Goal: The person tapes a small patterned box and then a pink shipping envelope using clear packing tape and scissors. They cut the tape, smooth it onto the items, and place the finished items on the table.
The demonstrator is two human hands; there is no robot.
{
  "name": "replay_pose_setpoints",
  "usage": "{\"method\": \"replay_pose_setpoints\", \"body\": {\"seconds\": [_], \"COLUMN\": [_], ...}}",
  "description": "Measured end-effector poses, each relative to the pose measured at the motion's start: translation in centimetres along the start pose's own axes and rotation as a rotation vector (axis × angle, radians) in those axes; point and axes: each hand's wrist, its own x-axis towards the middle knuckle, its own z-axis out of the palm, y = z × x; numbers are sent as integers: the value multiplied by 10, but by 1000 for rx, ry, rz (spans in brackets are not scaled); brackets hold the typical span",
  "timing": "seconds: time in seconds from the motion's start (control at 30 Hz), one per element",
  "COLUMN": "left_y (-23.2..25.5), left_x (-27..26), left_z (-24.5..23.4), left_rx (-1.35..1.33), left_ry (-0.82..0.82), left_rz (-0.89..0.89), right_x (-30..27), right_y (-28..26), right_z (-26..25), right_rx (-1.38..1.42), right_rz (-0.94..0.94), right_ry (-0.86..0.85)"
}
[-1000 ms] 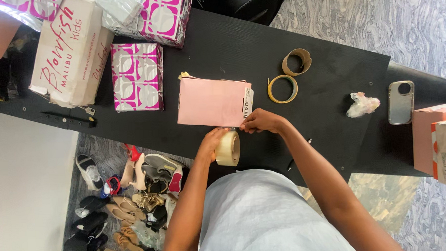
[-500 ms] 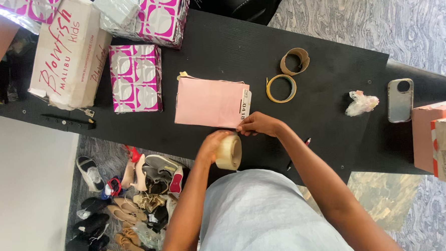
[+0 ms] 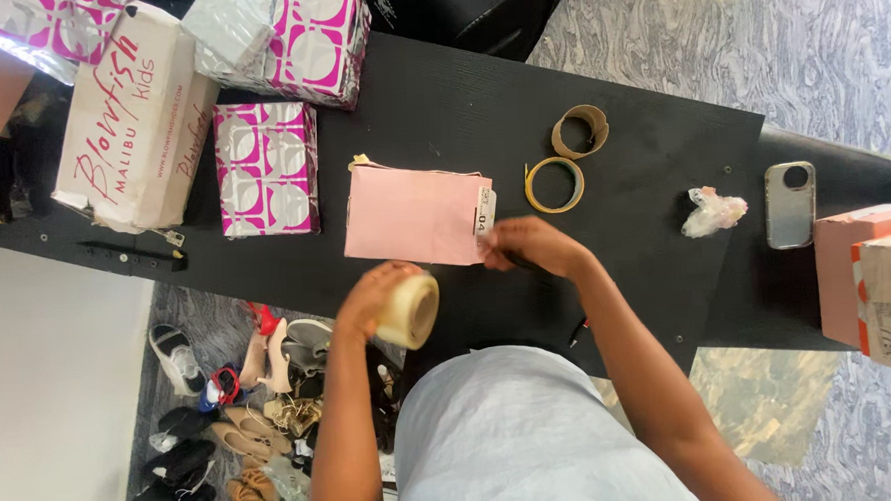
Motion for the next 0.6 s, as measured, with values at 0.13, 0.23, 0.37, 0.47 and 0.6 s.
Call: {"method": "replay_pose_setpoints", "body": {"seconds": [0.13,0.23,0.37,0.47,0.6], "left_y": [21,17,1,-10,-14], "left_x": [1,21,54,70,83], "left_z": [-12,-14,-11,-19,-31], "left_rx": [-300,-524,-603,-714,-721], "left_ry": [-133,-190,-102,-134,-172], "left_rz": [141,164,109,15,-20], "right_x": [31,58,71,78,77], "right_y": [-14,-6,14,22,18], "right_z": [22,42,54,50,29], "right_rx": [365,490,410,361,126], "right_rz": [-73,-99,-96,-89,22], "right_ry": [135,132,199,233,211]}}
